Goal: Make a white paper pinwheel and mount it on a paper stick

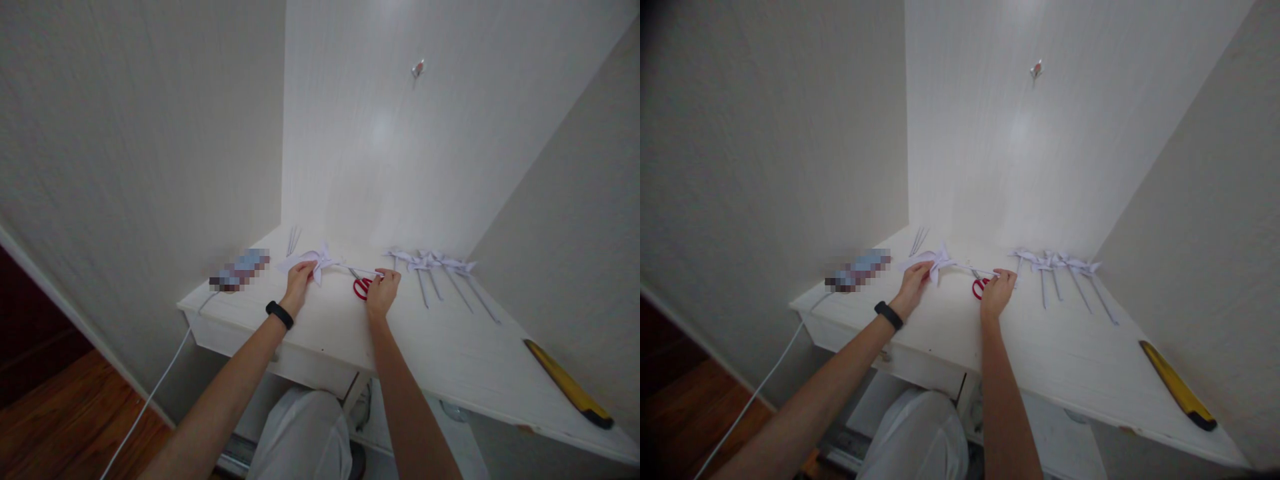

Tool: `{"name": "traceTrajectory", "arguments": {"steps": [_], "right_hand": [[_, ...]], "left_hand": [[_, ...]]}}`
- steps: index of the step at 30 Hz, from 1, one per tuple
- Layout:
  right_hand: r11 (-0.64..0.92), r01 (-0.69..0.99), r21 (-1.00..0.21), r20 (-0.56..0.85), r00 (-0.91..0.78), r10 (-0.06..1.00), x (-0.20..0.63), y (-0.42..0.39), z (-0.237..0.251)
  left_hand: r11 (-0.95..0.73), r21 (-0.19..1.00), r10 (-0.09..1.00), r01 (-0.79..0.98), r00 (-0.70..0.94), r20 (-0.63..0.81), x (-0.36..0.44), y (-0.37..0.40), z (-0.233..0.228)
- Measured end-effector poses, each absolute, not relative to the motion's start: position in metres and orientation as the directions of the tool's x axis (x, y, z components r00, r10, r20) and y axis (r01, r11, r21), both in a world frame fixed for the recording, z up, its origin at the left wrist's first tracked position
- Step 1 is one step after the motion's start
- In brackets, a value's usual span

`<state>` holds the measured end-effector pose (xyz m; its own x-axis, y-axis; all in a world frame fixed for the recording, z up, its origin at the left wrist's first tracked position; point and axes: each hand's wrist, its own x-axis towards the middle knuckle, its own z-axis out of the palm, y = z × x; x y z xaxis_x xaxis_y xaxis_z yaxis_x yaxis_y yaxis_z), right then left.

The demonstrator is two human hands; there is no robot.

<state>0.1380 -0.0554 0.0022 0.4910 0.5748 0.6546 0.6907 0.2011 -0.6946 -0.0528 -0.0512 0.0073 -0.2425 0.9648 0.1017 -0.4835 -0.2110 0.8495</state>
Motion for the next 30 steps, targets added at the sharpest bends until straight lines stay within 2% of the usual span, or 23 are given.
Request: {"name": "traceTrajectory", "arguments": {"steps": [3, 17, 26, 30], "right_hand": [[0.218, 0.713, -0.667, 0.653, 0.419, 0.630, 0.133, -0.056, 0.003], [0.261, 0.766, -0.588, 0.638, 0.241, 0.731, 0.129, -0.055, 0.001], [0.263, 0.865, -0.428, 0.591, 0.048, 0.805, 0.130, -0.049, -0.009], [0.226, 0.900, -0.374, 0.541, 0.014, 0.841, 0.131, -0.047, -0.010]], "left_hand": [[-0.238, 0.844, 0.958, -0.480, -0.261, 0.121, -0.053, -0.051, 0.007], [-0.235, 0.857, 0.948, -0.459, -0.303, 0.097, -0.053, -0.051, 0.006], [-0.230, 0.881, 0.961, -0.414, -0.236, 0.140, -0.051, -0.046, 0.001], [-0.209, 0.898, 0.966, -0.388, -0.226, 0.127, -0.050, -0.047, 0.003]]}}
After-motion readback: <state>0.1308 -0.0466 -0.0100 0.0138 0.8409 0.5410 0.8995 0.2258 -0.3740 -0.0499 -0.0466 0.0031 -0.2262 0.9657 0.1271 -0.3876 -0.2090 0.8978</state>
